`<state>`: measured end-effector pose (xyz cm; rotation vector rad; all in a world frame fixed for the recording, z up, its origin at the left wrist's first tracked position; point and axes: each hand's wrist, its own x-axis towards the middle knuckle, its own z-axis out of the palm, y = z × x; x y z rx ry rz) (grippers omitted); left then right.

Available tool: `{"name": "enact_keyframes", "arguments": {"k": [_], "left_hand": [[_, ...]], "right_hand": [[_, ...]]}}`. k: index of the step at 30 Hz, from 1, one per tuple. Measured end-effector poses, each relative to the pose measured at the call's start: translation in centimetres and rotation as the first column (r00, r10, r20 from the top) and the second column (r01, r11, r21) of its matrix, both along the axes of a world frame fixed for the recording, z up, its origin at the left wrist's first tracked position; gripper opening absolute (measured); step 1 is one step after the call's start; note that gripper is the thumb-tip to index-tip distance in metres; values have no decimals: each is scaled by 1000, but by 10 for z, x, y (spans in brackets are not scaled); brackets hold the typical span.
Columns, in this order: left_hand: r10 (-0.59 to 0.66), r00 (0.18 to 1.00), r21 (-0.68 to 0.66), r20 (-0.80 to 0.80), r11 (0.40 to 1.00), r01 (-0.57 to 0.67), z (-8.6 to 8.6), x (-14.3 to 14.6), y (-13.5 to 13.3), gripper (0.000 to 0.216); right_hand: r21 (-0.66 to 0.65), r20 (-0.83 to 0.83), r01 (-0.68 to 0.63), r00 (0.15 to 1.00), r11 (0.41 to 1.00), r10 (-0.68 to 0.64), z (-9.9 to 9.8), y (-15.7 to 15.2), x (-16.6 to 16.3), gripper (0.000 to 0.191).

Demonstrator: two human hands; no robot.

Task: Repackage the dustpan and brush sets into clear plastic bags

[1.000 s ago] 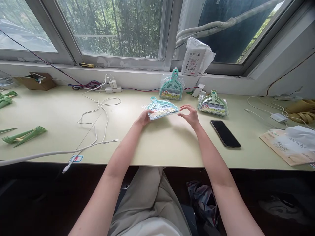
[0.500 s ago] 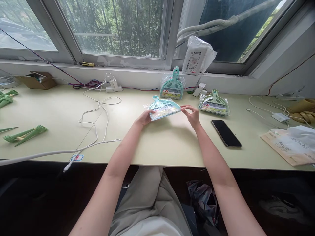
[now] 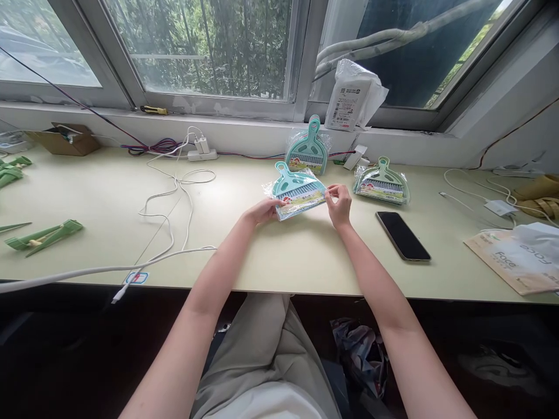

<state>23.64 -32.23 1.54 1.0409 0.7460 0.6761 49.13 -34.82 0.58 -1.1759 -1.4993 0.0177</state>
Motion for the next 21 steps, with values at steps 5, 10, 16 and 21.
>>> {"name": "enact_keyframes", "arguments": {"k": [5, 10, 16, 21], "left_hand": [[17, 1000, 38, 12, 999, -17, 4, 2, -5, 26], [-22, 1000, 69, -10, 997, 22, 2, 3, -5, 35], [-23, 999, 109, -46, 994, 27, 1, 1, -6, 49], [-10, 995, 130, -102, 991, 23, 1, 2, -6, 62]], "right_hand": [[23, 74, -5, 997, 1000, 4, -1, 1, 5, 21], [-34, 92, -39, 995, 999, 42, -6, 5, 9, 23], [-240, -132, -50, 991, 970, 18, -16, 14, 11, 43], [-475, -319, -277, 939, 835, 129, -31, 28, 17, 39]]}}
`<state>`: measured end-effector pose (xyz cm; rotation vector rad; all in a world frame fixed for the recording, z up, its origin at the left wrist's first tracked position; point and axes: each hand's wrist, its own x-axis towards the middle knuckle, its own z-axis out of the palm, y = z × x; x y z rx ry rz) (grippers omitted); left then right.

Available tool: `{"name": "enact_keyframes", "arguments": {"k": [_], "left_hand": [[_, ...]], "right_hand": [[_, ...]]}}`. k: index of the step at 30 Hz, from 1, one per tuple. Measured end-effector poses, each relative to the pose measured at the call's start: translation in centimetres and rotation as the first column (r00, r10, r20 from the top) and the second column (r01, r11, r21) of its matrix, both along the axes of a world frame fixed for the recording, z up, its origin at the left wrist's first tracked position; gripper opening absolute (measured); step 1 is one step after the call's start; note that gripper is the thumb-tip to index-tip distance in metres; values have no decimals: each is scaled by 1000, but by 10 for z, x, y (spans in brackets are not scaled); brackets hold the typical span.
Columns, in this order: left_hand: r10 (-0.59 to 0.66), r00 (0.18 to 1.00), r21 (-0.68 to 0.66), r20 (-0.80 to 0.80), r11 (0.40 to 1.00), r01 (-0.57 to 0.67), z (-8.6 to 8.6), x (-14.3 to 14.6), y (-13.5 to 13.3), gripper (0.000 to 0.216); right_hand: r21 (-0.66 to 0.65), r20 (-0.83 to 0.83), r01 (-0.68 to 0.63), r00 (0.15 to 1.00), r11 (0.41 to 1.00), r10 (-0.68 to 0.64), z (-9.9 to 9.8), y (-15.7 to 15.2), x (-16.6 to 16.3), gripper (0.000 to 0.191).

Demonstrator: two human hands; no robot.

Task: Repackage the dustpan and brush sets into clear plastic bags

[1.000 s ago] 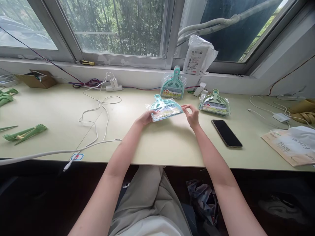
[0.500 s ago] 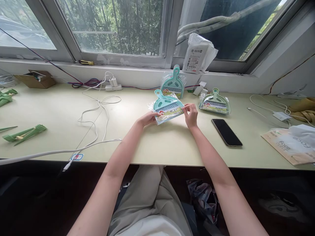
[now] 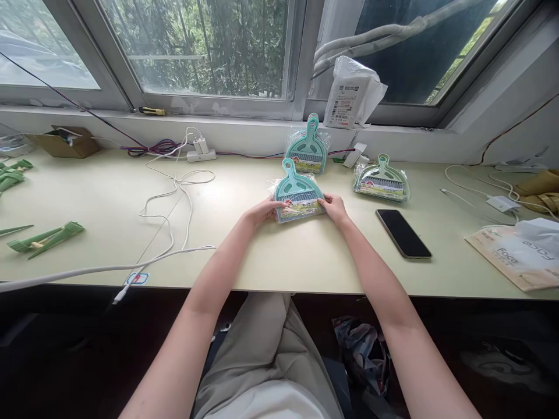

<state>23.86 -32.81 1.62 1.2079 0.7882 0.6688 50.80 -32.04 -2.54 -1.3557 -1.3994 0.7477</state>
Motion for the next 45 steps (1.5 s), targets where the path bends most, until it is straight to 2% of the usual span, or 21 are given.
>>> {"name": "enact_keyframes", "arguments": {"k": [2, 4, 7, 9, 14, 18, 22, 24, 27, 32, 36, 40, 43, 45], "left_hand": [[-1, 1000, 30, -10, 1000, 1, 2, 3, -2, 59], [-10, 1000, 68, 1, 998, 10, 5, 5, -5, 61], [-23, 999, 139, 21, 990, 20, 9, 7, -10, 69], [-9, 1000, 186, 11, 983, 7, 9, 10, -11, 69], [190, 981, 170, -46, 969, -180, 4, 20, -9, 42], [280, 951, 158, -130, 953, -259, 1, 25, -6, 35], [301, 941, 203, -153, 942, -268, -2, 25, -4, 28], [307, 939, 219, -152, 937, -271, -4, 25, -3, 26], [288, 944, 236, -163, 940, -246, -6, 24, -1, 24], [198, 967, 287, -162, 947, -145, -4, 25, -5, 41], [176, 982, 295, -76, 944, -146, -2, 26, -7, 60], [235, 970, 314, -55, 927, -207, -6, 26, -5, 61], [226, 970, 323, -85, 928, -187, -10, 28, -1, 53], [205, 972, 353, -114, 923, -153, -13, 29, 1, 49]], "right_hand": [[-32, -79, 15, 997, 999, -18, -4, 4, 2, 36], [-41, -129, 97, 986, 994, -102, -6, 6, 5, 37], [-30, -135, 221, 965, 975, -223, -6, 8, 9, 36], [-20, -135, 243, 960, 970, -243, -7, 8, 11, 35], [-22, -197, 174, 965, 984, -175, -9, 10, 4, 32], [-113, -240, 117, 960, 987, -141, -6, 7, -4, 33], [-134, -302, -17, 953, 991, -24, 4, -4, -8, 44], [-102, -263, -76, 964, 992, 46, 8, -9, -10, 56], [-59, -169, -64, 984, 996, 53, 14, -14, -12, 65], [-85, -194, -33, 981, 996, 16, 29, -15, -1, 58], [-53, -153, 6, 988, 999, -14, 54, -19, 40, 60], [-94, -56, 58, 996, 994, -63, 76, -43, 125, 64], [-195, -66, 81, 993, 977, -96, 79, -69, 195, 62], [-252, -57, 153, 983, 956, -173, 75, -81, 230, 59]]}}
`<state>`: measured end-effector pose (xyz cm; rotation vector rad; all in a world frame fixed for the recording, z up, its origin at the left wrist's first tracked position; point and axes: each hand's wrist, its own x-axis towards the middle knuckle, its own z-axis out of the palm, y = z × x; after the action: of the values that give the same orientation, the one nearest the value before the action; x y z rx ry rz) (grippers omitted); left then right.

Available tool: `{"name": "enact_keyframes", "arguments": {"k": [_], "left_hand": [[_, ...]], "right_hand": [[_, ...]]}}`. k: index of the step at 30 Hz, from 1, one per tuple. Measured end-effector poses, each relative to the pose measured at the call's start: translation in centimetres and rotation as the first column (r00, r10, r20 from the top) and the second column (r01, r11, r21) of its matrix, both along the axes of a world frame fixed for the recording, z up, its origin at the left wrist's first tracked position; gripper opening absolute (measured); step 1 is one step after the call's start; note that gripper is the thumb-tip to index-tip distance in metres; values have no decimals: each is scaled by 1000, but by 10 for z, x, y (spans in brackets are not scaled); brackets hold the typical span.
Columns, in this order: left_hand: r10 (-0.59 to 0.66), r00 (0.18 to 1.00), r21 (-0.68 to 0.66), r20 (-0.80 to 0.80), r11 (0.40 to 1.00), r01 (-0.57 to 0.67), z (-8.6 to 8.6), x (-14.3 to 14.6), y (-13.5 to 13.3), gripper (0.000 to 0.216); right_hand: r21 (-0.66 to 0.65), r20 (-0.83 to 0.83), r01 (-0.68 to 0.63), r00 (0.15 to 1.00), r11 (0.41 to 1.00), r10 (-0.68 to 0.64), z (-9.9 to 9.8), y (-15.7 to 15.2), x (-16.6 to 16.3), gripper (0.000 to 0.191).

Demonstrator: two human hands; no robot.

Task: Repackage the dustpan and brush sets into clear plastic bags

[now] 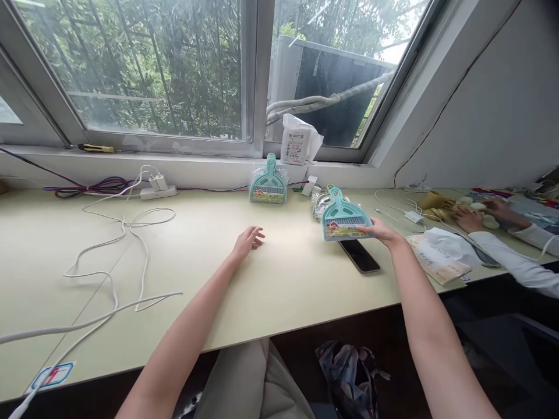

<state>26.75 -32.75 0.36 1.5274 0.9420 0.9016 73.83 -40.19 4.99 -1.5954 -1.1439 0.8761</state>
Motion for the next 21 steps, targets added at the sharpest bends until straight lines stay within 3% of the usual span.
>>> {"name": "enact_keyframes", "arguments": {"k": [3, 6, 12, 16, 19, 21], "left_hand": [[-18, 999, 30, -49, 999, 19, -2, 1, 1, 44], [-13, 998, 23, -61, 1000, 14, -2, 0, 0, 40], [-12, 998, 7, -62, 1000, 12, -3, 0, 1, 33], [-12, 1000, -42, -19, 999, 11, -2, 0, 5, 32], [-16, 1000, -84, 2, 996, 16, 0, 0, 6, 31], [-19, 1000, -92, 1, 996, 19, 1, 0, 7, 29]], "right_hand": [[-16, 17, 114, 993, 993, -114, -12, 1, 26, 47], [6, 7, 226, 974, 974, -226, -22, 23, 27, 35], [84, 39, 412, 909, 907, -416, -34, 81, 17, 33], [156, 74, 457, 879, 876, -471, -38, 103, 23, 35], [162, 216, 473, 839, 866, -499, -36, 115, 28, 39], [163, 409, 482, 761, 861, -503, -33, 122, 26, 42]]}}
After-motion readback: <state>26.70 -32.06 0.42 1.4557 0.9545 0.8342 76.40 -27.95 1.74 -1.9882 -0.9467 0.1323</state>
